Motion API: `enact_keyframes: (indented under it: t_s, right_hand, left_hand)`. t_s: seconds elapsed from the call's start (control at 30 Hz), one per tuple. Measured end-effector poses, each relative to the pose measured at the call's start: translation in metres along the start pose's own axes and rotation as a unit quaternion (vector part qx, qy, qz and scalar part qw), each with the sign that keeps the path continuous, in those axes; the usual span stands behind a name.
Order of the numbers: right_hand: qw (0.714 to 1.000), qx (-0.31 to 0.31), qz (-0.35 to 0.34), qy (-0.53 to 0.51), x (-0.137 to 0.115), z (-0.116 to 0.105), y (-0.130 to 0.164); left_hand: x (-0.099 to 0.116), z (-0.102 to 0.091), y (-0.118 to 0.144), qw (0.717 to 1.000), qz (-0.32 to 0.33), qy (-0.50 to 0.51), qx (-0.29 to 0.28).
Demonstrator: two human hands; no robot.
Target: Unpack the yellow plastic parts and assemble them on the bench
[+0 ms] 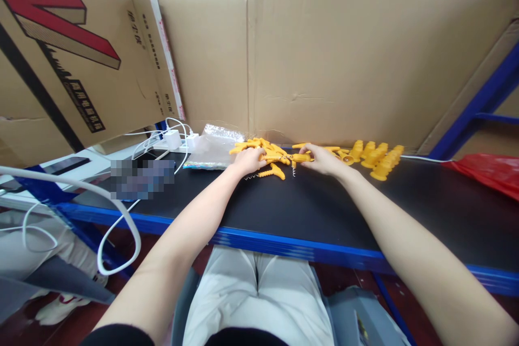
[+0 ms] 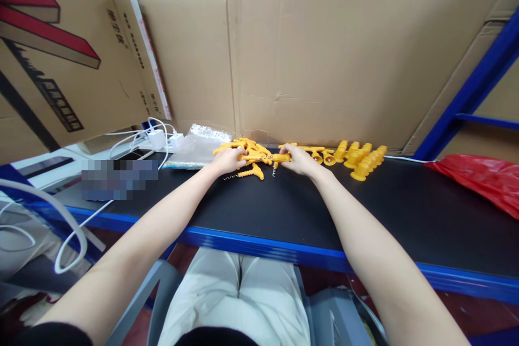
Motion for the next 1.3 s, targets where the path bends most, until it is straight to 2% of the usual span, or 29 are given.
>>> enact_keyframes:
  t_s: [0.17,0.23,0.33,0.47,0.8,1.0,1.2,1.3]
  right_hand:
    - [0.993,0.008,-0.104,-0.052,-0.012,0.006,-0.004]
    - [0.991,0.02,-0.123,-0.056,-0.017,0.008,-0.005]
    - [0.99,0.027,-0.108,-0.083,-0.019,0.01,-0.006]
    - [0.987,0.005,-0.078,-0.137,-0.017,0.012,-0.005]
    - [0.99,0.015,-0.103,-0.099,-0.017,0.009,-0.005]
    - [0.989,0.001,-0.061,-0.134,-0.022,0.013,-0.002]
    - [0.967,0.023,-0.023,-0.253,-0.014,0.014,-0.003]
    - [0.95,0.003,0.0,-0.313,-0.011,0.008,-0.002]
  left_hand:
    - [0.002,0.002,0.001,1.0,0.024,-0.013,0.007]
    - [0.003,0.001,0.001,0.999,0.029,-0.015,0.011]
    - [0.002,0.0,0.001,1.0,0.023,-0.006,0.013]
    - [0.002,-0.002,0.001,0.999,0.026,0.004,0.018]
    - [0.006,-0.002,0.004,1.0,0.02,-0.005,0.001]
    - [0.005,-0.006,0.006,1.0,0.016,0.008,0.012]
    - [0.003,-0.007,0.004,0.999,0.026,0.008,0.025]
    - [0.004,-0.007,0.004,0.999,0.026,0.009,0.033]
Point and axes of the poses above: each hand's wrist, its own y-axis away from the middle knuckle, its own z-axis out of the palm, x = y × z, the point moved 2 cm from there along -y, towards the middle knuckle, and after that the axes turned 2 degrees about -z, right-handed, at the moved point
